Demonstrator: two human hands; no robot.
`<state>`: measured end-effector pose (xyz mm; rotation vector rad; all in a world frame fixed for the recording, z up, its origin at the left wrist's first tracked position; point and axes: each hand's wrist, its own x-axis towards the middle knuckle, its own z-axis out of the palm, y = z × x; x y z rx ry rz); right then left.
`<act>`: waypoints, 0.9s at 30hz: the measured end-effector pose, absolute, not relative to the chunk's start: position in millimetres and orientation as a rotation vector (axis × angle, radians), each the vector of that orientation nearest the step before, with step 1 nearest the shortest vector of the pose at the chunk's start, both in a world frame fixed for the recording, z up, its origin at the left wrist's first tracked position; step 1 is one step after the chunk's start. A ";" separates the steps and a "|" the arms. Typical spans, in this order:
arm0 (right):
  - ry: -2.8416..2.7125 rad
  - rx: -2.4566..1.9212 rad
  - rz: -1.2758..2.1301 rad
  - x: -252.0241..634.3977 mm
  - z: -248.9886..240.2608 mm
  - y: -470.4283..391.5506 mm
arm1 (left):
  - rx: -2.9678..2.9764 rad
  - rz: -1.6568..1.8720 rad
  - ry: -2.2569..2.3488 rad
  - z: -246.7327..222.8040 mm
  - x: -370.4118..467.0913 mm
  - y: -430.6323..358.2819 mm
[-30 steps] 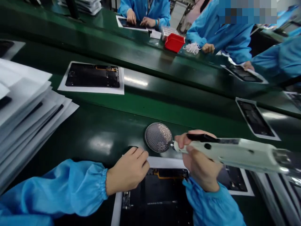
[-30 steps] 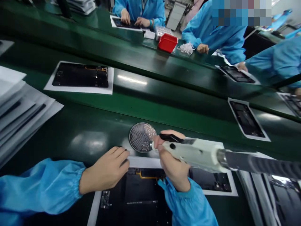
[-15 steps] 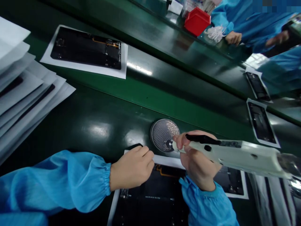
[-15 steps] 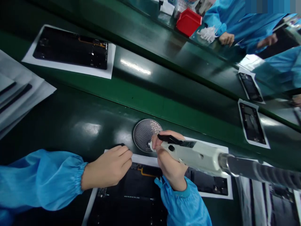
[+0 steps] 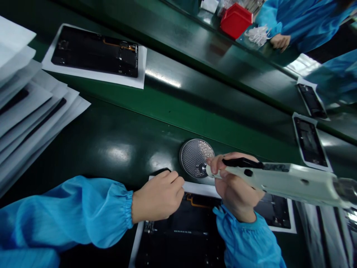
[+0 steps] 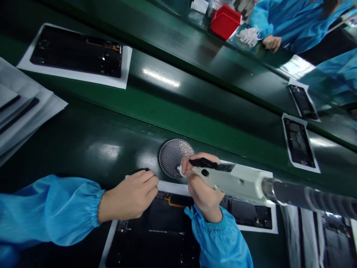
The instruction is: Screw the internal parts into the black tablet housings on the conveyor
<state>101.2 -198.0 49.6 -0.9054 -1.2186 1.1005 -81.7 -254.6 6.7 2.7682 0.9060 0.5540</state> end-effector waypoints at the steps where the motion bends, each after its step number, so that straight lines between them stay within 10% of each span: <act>1: -1.221 -0.902 1.105 101.1 48.7 -197.6 | 2.768 0.547 0.899 6.8 -81.6 -254.6; 27: -1.266 -0.947 1.170 116.5 69.6 -263.2 | 2.827 0.562 0.831 -8.3 -65.4 -249.5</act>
